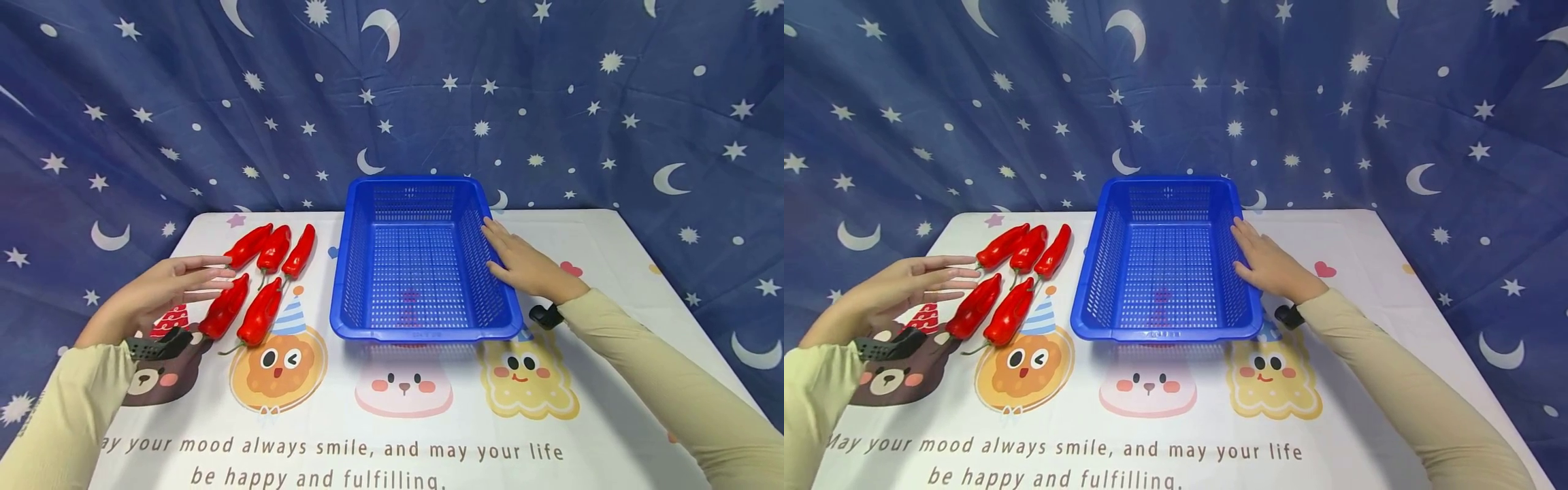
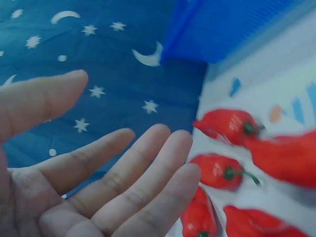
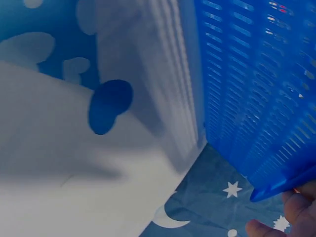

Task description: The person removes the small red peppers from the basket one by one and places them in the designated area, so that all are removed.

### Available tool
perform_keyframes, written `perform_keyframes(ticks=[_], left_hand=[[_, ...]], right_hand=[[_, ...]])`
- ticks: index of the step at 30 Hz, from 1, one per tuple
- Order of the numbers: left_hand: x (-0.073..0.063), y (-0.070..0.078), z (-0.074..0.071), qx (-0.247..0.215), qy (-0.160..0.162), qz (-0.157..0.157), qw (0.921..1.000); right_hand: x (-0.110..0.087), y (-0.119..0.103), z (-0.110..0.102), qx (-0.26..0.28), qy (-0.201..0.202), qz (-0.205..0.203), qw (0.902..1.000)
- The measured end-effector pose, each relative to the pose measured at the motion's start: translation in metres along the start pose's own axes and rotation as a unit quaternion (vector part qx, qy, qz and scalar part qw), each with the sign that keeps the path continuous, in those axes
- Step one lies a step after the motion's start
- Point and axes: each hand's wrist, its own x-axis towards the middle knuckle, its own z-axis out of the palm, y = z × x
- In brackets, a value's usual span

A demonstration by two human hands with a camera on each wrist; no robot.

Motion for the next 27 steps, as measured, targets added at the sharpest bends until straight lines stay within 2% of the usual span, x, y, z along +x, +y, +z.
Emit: perform_keyframes(ticks=[4, 8, 12, 19, 24, 27], left_hand=[[0.005, 0.006, -0.001, -0.069, -0.009, 0.042, 0.9967], [0.01, 0.015, 0.004, -0.148, -0.026, 0.082, 0.9853], [0.015, 0.029, 0.014, -0.183, -0.016, 0.102, 0.9777], [0.031, 0.061, 0.034, -0.146, 0.046, 0.142, 0.9779], [0.043, 0.083, 0.051, -0.055, 0.083, 0.171, 0.9803], [0.048, 0.097, 0.061, -0.022, 0.103, 0.178, 0.9784]], right_hand=[[0.002, 0.002, -0.003, -0.013, -0.009, 0.006, 0.9999], [0.003, 0.002, -0.004, -0.017, -0.017, 0.008, 0.9997], [0.004, 0.001, -0.005, -0.016, -0.021, 0.009, 0.9996], [0.007, -0.003, -0.008, -0.012, -0.024, 0.018, 0.9995], [0.005, -0.004, -0.016, -0.005, -0.021, 0.037, 0.9991], [0.004, -0.003, -0.023, -0.004, -0.009, 0.042, 0.9991]])
